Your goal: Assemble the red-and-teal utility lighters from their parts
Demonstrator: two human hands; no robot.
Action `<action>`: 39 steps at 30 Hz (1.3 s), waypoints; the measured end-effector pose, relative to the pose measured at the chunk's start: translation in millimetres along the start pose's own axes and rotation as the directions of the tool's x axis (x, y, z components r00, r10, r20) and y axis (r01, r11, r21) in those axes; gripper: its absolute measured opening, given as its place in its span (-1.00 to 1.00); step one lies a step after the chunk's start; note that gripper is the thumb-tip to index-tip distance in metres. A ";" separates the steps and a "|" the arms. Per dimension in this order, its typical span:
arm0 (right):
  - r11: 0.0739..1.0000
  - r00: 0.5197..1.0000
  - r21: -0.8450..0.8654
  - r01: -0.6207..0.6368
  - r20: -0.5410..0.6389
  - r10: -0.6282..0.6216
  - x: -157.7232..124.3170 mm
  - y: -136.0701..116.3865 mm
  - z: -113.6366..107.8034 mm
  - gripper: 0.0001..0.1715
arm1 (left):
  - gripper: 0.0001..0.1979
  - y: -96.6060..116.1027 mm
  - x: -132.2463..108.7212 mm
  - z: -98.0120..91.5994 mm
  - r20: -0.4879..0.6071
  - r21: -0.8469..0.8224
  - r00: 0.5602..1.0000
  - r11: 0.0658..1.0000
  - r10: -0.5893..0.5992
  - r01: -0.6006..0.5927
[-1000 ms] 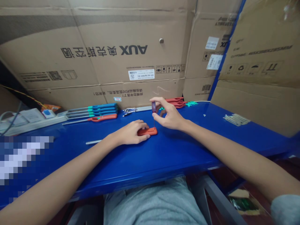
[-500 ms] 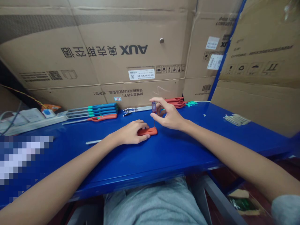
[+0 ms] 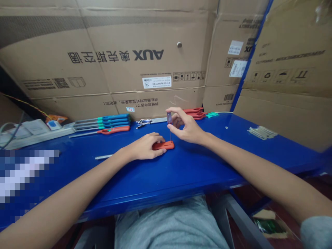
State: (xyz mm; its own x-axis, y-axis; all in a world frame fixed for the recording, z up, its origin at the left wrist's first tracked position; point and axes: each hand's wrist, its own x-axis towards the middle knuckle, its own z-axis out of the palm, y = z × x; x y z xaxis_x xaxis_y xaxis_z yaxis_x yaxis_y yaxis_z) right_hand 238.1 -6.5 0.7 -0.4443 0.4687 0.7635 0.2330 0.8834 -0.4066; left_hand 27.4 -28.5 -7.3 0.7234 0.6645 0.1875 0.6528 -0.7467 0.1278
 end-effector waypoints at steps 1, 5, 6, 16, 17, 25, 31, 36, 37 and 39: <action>1.000 1.000 -0.003 0.000 -0.004 0.000 0.1 0.4 0.1 -0.51 | -0.64 -0.1 0.0 0.1 0.001 -0.002 1.000 1.000 0.001 -0.001; 1.000 0.999 -0.028 0.006 -0.037 -0.007 0.1 0.8 0.2 -0.52 | -0.64 -0.3 -0.4 0.1 0.003 -0.005 1.000 1.000 0.003 -0.003; 0.999 0.999 -0.038 0.011 -0.045 -0.013 0.0 0.3 0.1 -0.52 | -0.64 -0.3 -0.4 0.1 0.003 -0.005 1.000 1.000 0.003 -0.003; 1.000 1.000 -0.010 -0.001 -0.018 0.001 -0.4 -1.6 0.1 -0.48 | -0.63 0.7 0.2 -0.7 0.009 -0.003 1.000 1.000 0.002 -0.002; 1.000 1.000 -0.008 0.000 -0.018 0.000 -0.4 -1.0 0.3 -0.48 | -0.63 0.7 0.0 -0.8 0.009 -0.004 1.000 1.000 0.002 -0.002; 0.999 0.999 -0.031 -0.008 -0.051 0.006 0.5 -4.3 -0.7 -0.54 | -0.64 1.3 -0.2 -1.3 0.006 -0.003 1.000 1.000 0.001 -0.001; 1.000 1.000 0.014 -0.020 -0.014 0.020 0.8 -4.4 -1.5 -0.54 | -0.65 1.1 -0.4 -1.5 0.006 -0.002 1.000 1.000 0.000 0.000; 1.000 1.000 0.002 0.007 0.002 -0.007 0.8 -0.5 -2.1 -0.50 | -0.63 1.1 0.0 -0.6 0.005 -0.009 1.000 1.000 0.004 -0.004; 1.000 1.000 -0.009 0.010 0.004 -0.010 1.0 0.1 -2.1 -0.50 | -0.63 1.0 0.1 -0.3 0.003 -0.010 1.000 1.000 0.004 -0.004; 1.000 1.000 -0.025 0.009 0.004 -0.009 1.4 0.5 -1.6 -0.53 | -0.63 0.7 0.1 0.2 0.001 -0.012 1.000 1.000 0.004 -0.004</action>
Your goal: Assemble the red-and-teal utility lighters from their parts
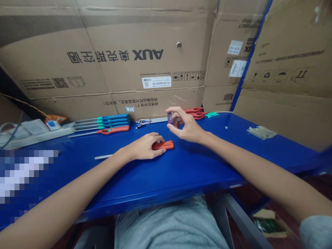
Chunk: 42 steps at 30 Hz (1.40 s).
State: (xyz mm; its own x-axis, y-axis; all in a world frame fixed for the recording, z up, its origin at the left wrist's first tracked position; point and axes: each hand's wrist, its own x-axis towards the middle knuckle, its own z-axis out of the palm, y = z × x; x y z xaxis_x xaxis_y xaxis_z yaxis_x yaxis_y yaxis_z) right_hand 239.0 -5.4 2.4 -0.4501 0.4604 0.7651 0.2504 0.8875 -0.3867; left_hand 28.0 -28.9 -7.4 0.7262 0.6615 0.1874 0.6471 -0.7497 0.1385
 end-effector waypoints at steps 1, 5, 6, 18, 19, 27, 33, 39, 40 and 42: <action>1.000 1.000 -0.005 -0.003 -0.004 0.003 0.2 -0.2 0.3 -0.54 | -0.63 -0.2 0.0 0.2 0.000 0.000 1.000 1.000 0.000 0.000; 1.000 1.000 -0.004 -0.015 -0.003 0.015 0.5 -3.5 1.0 -0.53 | -0.64 -0.8 -0.2 0.1 0.001 0.004 1.000 1.000 -0.003 0.003; 1.000 1.000 0.005 -0.020 0.013 0.020 0.4 -4.5 0.8 -0.52 | -0.64 -0.8 -0.2 0.0 0.004 0.006 1.000 1.000 -0.002 0.002; 0.996 0.996 0.072 -0.057 0.070 0.052 1.8 -2.1 -0.9 -0.49 | -0.63 -2.1 -0.2 0.8 -0.002 -0.008 1.000 1.000 0.005 -0.005; 0.996 0.996 0.068 -0.064 0.067 0.059 1.9 -2.4 -0.9 -0.49 | -0.63 -2.0 -0.2 0.9 0.000 -0.007 1.000 1.000 0.006 -0.006; 0.999 0.999 0.020 -0.045 0.019 0.045 1.1 -8.0 -1.5 -0.54 | -0.64 -0.3 -0.7 -1.0 -0.001 -0.003 1.000 1.000 -0.002 0.002; 0.996 0.998 0.064 -0.057 0.028 0.055 1.4 -7.5 -3.2 -0.54 | -0.64 -1.2 -0.5 -0.4 -0.003 0.002 1.000 1.000 0.002 -0.002; 0.998 0.998 -0.001 -0.057 0.012 0.057 0.6 -0.4 -1.0 -0.48 | -0.62 -0.8 -0.7 0.1 0.001 0.003 1.000 1.000 -0.005 0.005; 0.998 0.998 -0.010 -0.056 0.008 0.057 0.8 -0.6 -0.5 -0.50 | -0.62 -0.8 -0.7 0.1 0.003 0.002 1.000 1.000 -0.005 0.005; 0.998 0.999 -0.028 -0.051 -0.010 0.051 1.2 -2.6 0.2 -0.55 | -0.62 -0.7 -0.5 -0.2 0.008 -0.005 1.000 1.000 -0.006 0.006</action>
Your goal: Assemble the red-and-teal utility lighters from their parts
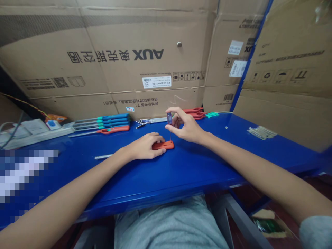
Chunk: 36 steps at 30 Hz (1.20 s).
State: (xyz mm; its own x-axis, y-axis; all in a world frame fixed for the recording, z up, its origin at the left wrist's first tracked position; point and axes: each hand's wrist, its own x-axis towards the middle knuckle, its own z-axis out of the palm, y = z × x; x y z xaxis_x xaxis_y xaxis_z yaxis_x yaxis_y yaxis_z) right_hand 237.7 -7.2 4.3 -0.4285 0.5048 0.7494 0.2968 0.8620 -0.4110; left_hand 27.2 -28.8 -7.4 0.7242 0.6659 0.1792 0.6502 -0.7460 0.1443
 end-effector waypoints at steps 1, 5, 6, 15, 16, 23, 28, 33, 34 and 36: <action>1.000 1.000 -0.006 0.004 -0.010 -0.004 0.1 -1.7 0.2 -0.56 | -0.62 0.2 0.2 -0.2 0.003 -0.003 1.000 1.000 -0.001 0.001; 1.000 1.000 0.029 -0.001 -0.015 0.001 -0.5 -8.3 0.1 -0.52 | -0.62 1.2 0.9 -1.5 0.008 0.001 1.000 1.000 -0.005 0.005; 0.999 1.000 0.048 -0.008 -0.004 0.008 -0.8 -9.0 0.1 -0.51 | -0.62 1.4 0.9 -1.7 0.008 0.002 1.000 1.000 -0.007 0.007; 0.999 1.000 0.032 -0.011 0.018 0.010 -1.1 0.9 1.2 -0.45 | -0.63 -0.1 0.4 0.3 -0.001 0.013 1.000 1.000 0.003 -0.003; 1.000 1.000 0.016 -0.006 0.013 0.006 -1.1 1.7 1.3 -0.44 | -0.63 -0.2 0.4 0.4 -0.002 0.012 1.000 1.000 0.001 -0.001; 1.000 1.000 0.007 0.027 0.000 -0.027 -2.0 -2.4 1.4 -0.48 | -0.63 1.1 0.6 -0.4 0.002 0.007 1.000 1.000 -0.003 0.003; 0.998 0.998 0.060 0.035 0.047 -0.038 -2.1 -4.2 0.2 -0.47 | -0.63 1.0 0.6 -0.7 -0.005 0.007 1.000 1.000 -0.001 0.001; 0.997 0.998 0.071 0.023 0.054 -0.027 -1.9 -0.7 0.0 -0.47 | -0.64 1.3 0.6 -0.5 -0.001 0.010 1.000 1.000 -0.004 0.004; 0.998 0.998 0.067 0.019 0.054 -0.022 -1.8 -0.3 0.0 -0.47 | -0.64 1.3 0.6 -0.5 0.000 0.011 1.000 1.000 -0.005 0.005; 0.998 0.998 0.058 0.011 0.053 -0.014 -1.4 0.1 0.1 -0.47 | -0.65 1.0 0.7 -0.3 -0.001 0.012 1.000 1.000 -0.002 0.002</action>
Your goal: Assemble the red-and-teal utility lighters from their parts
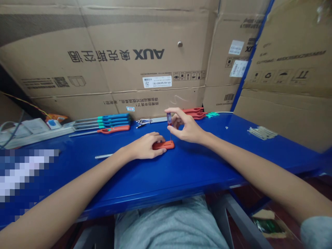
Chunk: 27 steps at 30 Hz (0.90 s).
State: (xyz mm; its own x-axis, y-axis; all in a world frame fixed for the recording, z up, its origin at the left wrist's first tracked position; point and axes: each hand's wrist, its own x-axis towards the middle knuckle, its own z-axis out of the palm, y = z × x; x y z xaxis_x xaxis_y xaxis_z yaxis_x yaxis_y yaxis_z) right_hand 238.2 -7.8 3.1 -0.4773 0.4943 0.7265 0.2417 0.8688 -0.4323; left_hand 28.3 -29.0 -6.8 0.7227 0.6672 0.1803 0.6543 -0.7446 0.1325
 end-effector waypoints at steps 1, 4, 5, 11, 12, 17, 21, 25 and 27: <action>1.000 1.000 -0.006 -0.005 -0.002 0.005 0.2 0.0 0.1 -0.47 | -0.64 -0.3 0.0 0.1 0.000 0.000 1.000 1.000 0.002 -0.002; 1.000 1.000 -0.015 -0.026 -0.013 0.026 0.3 -0.3 0.6 -0.48 | -0.64 -0.9 -0.2 0.1 -0.003 -0.002 1.000 1.000 0.006 -0.006; 0.999 0.999 -0.012 -0.033 -0.015 0.033 0.2 -0.7 0.8 -0.48 | -0.64 -0.9 -0.3 0.0 -0.004 -0.003 1.000 1.000 0.005 -0.005; 0.999 0.999 0.016 -0.028 -0.029 0.028 -0.4 -4.4 0.4 -0.48 | -0.65 -0.7 -0.4 0.0 -0.002 0.006 1.000 1.000 0.006 -0.006; 1.000 0.999 0.018 -0.023 -0.031 0.024 -0.3 -4.9 0.3 -0.48 | -0.65 -0.8 -0.3 0.1 -0.003 0.009 1.000 1.000 0.009 -0.009; 1.000 1.000 0.027 -0.016 -0.013 0.016 -0.2 -4.2 0.3 -0.47 | -0.67 -1.7 -0.6 0.6 -0.010 0.009 1.000 1.000 0.010 -0.009; 1.000 1.000 0.007 -0.017 -0.018 0.017 0.1 -1.2 -0.3 -0.48 | -0.65 -1.7 -1.1 0.4 -0.008 -0.003 1.000 1.000 0.004 -0.004; 0.999 0.998 -0.010 -0.047 -0.031 0.047 0.6 0.7 -1.6 -0.48 | -0.62 -1.1 -0.7 0.0 -0.007 -0.006 1.000 1.000 0.005 -0.005; 0.999 0.998 -0.007 -0.052 -0.032 0.052 0.6 1.0 -1.6 -0.44 | -0.62 -0.8 -0.3 0.0 -0.004 -0.007 1.000 1.000 0.002 -0.002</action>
State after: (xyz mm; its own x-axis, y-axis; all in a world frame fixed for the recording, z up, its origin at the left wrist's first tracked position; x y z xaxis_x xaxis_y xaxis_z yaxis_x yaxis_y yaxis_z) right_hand 239.5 -6.6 4.0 -0.4366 0.5394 0.7200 0.2720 0.8420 -0.4659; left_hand 27.5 -28.7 -6.9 0.7232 0.6654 0.1848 0.6511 -0.7462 0.1389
